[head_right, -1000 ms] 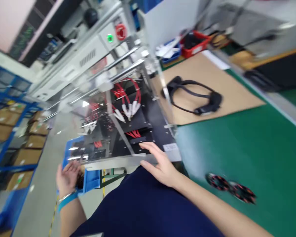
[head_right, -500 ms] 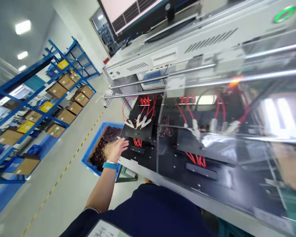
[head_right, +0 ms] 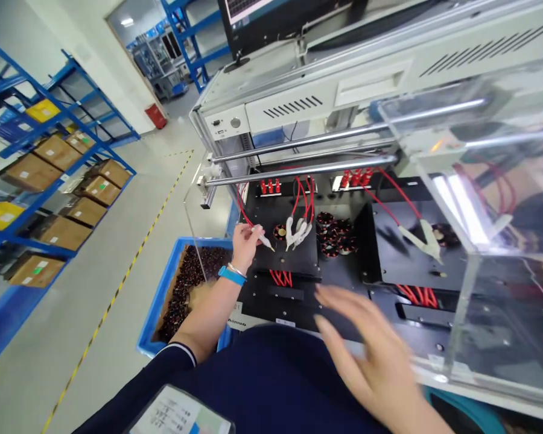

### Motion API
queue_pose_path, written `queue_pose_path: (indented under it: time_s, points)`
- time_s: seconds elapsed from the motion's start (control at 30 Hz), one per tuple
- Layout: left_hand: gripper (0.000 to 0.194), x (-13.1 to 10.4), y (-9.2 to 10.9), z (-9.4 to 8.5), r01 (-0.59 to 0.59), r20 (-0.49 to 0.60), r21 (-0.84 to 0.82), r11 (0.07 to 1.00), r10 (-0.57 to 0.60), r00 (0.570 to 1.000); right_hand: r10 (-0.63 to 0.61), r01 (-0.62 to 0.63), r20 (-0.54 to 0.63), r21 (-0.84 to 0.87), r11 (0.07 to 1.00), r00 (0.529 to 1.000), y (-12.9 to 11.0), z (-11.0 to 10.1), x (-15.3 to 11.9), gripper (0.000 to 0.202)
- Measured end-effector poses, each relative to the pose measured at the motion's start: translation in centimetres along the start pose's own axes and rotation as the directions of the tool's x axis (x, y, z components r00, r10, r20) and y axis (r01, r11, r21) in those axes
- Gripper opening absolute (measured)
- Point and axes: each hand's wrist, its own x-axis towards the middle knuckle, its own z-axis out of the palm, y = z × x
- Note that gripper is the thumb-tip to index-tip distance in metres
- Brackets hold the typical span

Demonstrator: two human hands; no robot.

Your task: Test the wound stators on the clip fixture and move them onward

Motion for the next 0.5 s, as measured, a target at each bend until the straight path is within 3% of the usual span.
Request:
queue_pose_path:
  time_s: [0.07,0.13,0.23,0.3,0.33,0.4,0.5]
  points:
    - [0.042,0.2,0.2,-1.0,-0.061,-0.039,0.096,0.994,0.065,0.997,0.212,-0.197,-0.096,0.143,0.97,0.973,2.1,3.8,3.3,0.036]
    - [0.043,0.2,0.6,-1.8,-0.125,-0.022,0.285,0.95,0.137,0.99,0.476,-0.436,-0.175,0.224,0.872,0.862,5.1,6.9,7.1,0.045]
    - [0.056,-0.5,1.6,-2.2,-0.335,0.084,0.585,0.739,0.356,0.931,0.709,-0.654,-0.125,0.3,0.694,0.694,8.3,9.1,11.6,0.058]
    - [0.051,-0.8,2.4,-1.5,-0.481,0.221,0.661,0.576,0.463,0.858,0.769,-0.713,-0.088,0.321,0.623,0.633,8.8,9.0,13.4,0.067]
    - [0.044,-0.7,2.6,-1.0,-0.525,0.299,0.66,0.537,0.453,0.84,0.785,-0.733,-0.074,0.315,0.603,0.615,8.6,8.8,14.1,0.07]
    - [0.028,-0.2,2.9,0.3,-0.547,0.447,0.64,0.54,0.317,0.836,0.796,-0.764,-0.048,0.254,0.594,0.603,8.2,8.2,15.3,0.068]
    - [0.009,1.1,2.8,2.0,-0.52,0.552,0.657,0.545,0.122,0.825,0.776,-0.77,-0.01,0.111,0.628,0.631,7.8,7.3,16.9,0.043]
